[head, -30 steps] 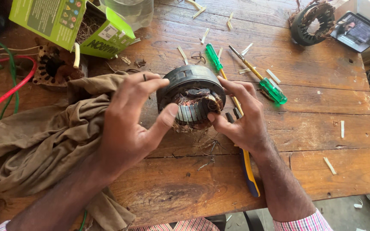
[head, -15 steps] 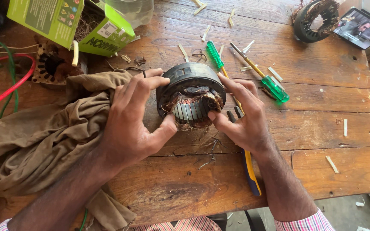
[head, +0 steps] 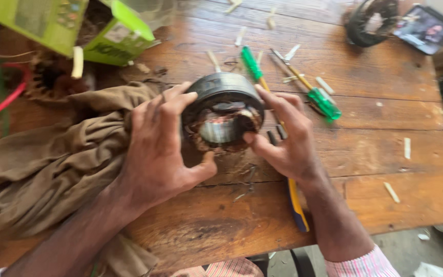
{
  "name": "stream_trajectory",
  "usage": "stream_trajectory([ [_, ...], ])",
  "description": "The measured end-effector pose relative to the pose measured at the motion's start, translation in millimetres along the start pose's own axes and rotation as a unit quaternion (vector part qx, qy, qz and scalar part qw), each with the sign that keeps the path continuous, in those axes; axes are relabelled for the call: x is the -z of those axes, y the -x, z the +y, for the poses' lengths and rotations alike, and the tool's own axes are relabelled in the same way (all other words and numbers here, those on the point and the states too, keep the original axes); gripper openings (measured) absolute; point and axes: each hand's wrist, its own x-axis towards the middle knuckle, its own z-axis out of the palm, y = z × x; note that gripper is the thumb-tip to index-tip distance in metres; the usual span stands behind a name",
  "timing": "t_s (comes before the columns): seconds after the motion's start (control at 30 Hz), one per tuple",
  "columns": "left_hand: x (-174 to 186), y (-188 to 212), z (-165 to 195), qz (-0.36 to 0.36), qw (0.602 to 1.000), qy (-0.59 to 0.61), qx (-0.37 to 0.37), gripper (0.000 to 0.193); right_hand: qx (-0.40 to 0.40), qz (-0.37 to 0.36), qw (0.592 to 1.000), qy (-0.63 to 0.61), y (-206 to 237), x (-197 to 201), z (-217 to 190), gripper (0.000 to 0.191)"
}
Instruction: The person removes burnt copper wire windings from an electric motor stator on a wooden workbench. They use pliers to grip and pull out old wire, then work the remaining coils loose by hand and turn the stator to extract more wire.
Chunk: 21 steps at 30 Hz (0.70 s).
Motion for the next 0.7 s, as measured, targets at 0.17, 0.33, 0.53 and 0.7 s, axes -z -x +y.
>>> stream_trajectory([
  [0.17,-4.6,-1.8,5.7,0.011,1.0,-0.017,0.007,0.088,0.017,0.006,1.0,0.017,3.7,3.8,5.2,0.077],
  [0.33,-4.3,-3.3,8.9,0.061,0.995,-0.069,-0.031,0.072,0.027,0.003,0.999,0.021,3.6,5.2,3.5,0.079],
  [0.53,-6.1,5.3,22.5,0.059,0.98,-0.153,-0.113,0.028,0.032,0.006,0.999,0.031,7.1,6.9,1.3,0.08],
  [0.7,-11.5,9.7,25.5,0.031,0.966,-0.226,-0.121,0.023,0.045,0.022,0.998,0.032,11.0,5.2,3.6,0.078],
])
